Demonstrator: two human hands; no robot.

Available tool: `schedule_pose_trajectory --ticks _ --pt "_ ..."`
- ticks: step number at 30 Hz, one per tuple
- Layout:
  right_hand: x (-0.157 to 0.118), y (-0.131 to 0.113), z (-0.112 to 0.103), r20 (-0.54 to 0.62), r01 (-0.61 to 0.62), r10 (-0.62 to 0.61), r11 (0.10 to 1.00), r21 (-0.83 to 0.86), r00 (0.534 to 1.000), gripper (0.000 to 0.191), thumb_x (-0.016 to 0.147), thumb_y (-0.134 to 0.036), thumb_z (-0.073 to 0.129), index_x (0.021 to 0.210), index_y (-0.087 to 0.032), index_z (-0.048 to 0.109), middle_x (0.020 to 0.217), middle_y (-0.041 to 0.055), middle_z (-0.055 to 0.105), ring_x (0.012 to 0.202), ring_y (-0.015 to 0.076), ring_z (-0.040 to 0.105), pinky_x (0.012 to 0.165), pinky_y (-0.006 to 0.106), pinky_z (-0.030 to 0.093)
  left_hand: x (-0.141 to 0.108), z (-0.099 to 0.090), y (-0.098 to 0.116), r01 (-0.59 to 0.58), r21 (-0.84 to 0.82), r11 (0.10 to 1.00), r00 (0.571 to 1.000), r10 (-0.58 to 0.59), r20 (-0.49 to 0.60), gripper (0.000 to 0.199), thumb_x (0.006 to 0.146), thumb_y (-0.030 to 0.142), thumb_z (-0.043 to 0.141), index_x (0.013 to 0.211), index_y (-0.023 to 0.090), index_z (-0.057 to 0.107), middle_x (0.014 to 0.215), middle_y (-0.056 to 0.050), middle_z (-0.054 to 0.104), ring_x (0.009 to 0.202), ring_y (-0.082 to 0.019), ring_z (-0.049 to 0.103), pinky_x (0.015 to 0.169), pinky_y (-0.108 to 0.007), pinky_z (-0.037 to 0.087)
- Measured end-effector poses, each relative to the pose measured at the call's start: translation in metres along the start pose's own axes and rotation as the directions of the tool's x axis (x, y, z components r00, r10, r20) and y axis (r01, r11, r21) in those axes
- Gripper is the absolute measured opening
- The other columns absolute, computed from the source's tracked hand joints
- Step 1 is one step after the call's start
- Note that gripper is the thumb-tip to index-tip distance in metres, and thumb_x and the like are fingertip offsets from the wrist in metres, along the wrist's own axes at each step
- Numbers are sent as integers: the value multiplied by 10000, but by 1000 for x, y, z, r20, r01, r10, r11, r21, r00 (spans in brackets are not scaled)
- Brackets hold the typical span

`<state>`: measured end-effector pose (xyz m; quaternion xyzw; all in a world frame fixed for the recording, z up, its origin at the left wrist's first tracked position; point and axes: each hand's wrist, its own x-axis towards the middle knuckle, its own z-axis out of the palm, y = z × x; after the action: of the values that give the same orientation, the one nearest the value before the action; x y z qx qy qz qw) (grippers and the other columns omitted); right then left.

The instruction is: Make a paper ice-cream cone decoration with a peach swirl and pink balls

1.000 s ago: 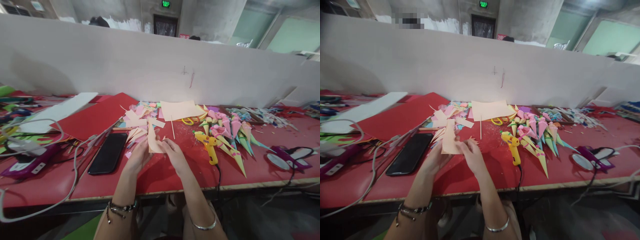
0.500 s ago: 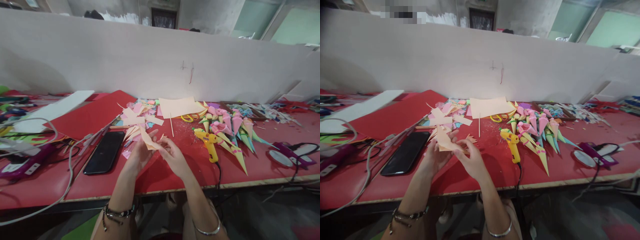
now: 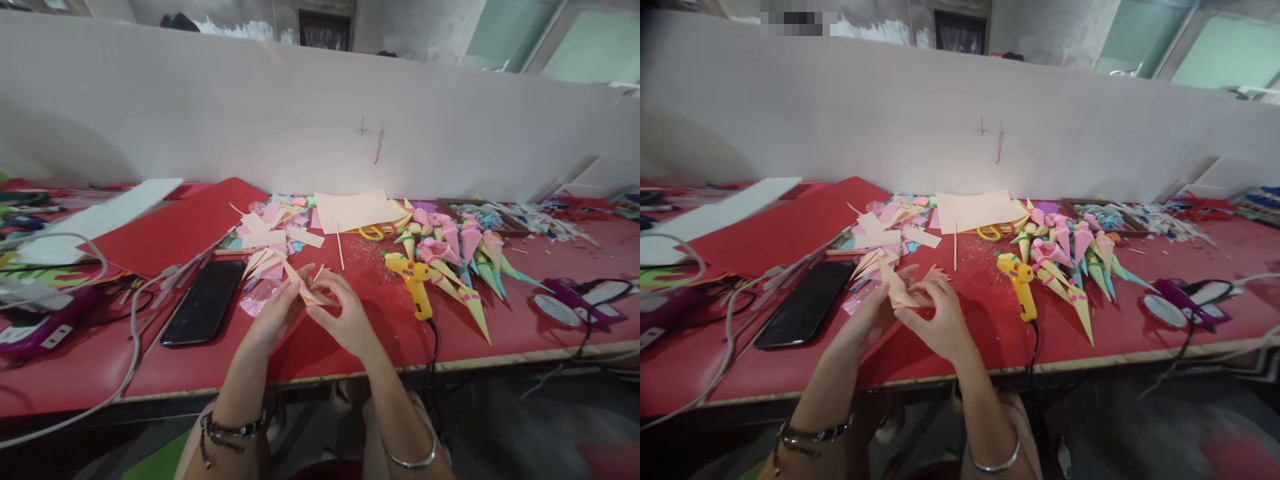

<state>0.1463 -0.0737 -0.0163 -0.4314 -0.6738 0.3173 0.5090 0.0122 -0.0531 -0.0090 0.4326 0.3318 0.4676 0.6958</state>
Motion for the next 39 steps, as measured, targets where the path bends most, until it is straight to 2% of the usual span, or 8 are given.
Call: schedule_pose_trajectory --ticks 6,12,17,20,24,32,36,39 --pt "-1 2 0 40 17 -18 999 36 999 194 750 -354 557 890 -218 557 937 35 578 878 163 546 781 296 434 -5 2 4 34 36 999 999 -33 -28 575 656 474 634 1139 171 564 1052 -92 640 1073 -269 517 935 -351 366" --pt "-3 1 2 -106 90 -110 980 -180 988 118 790 -221 492 812 -209 608 854 30 642 868 172 571 934 362 335 -2 -6 -4 22 66 998 1000 -20 -19 524 671 419 622 1124 163 562 1113 -99 611 1068 -253 520 952 -382 352" --pt "-4 2 2 -176 4 -39 981 -194 984 181 798 -221 462 815 -176 636 787 61 659 784 189 604 747 290 439 -5 -7 -4 -9 302 953 1000 13 -10 436 650 239 608 1081 189 569 1076 -57 628 1060 -236 517 913 -327 388" --pt "-5 1 0 -216 -80 61 993 -82 974 193 792 -253 465 791 -157 633 764 55 654 766 190 603 682 267 445 -10 -4 0 -12 406 914 999 32 -44 394 626 175 580 1019 207 583 964 -24 653 950 -208 556 815 -277 432" --pt "-4 4 -6 -248 -168 204 973 158 947 202 764 -306 497 792 -145 616 700 22 623 652 158 567 562 240 425 -12 -4 1 38 517 855 992 30 -123 132 685 283 553 734 165 585 666 9 587 648 -135 529 587 -223 420" --pt "-5 13 -19 -300 -170 215 971 170 929 150 771 -301 506 780 -159 555 661 -16 537 611 118 493 575 223 397 -9 -7 7 -35 664 747 962 205 -181 394 717 448 497 475 174 351 465 60 303 450 -68 286 425 -196 243" --pt "-5 13 -22 -324 -100 151 981 167 934 249 811 -251 436 1039 -193 517 907 38 598 738 139 553 659 247 439 -11 -12 10 -2 587 810 959 169 -229 374 680 443 542 468 165 408 447 55 362 436 -69 326 425 -196 266" --pt "-5 14 -24 -225 17 4 995 94 974 341 809 -145 364 1088 -241 534 1078 42 580 934 153 550 786 273 434 -12 -18 10 29 509 860 934 158 -320 310 632 409 585 489 146 506 463 32 464 450 -80 390 442 -197 305"
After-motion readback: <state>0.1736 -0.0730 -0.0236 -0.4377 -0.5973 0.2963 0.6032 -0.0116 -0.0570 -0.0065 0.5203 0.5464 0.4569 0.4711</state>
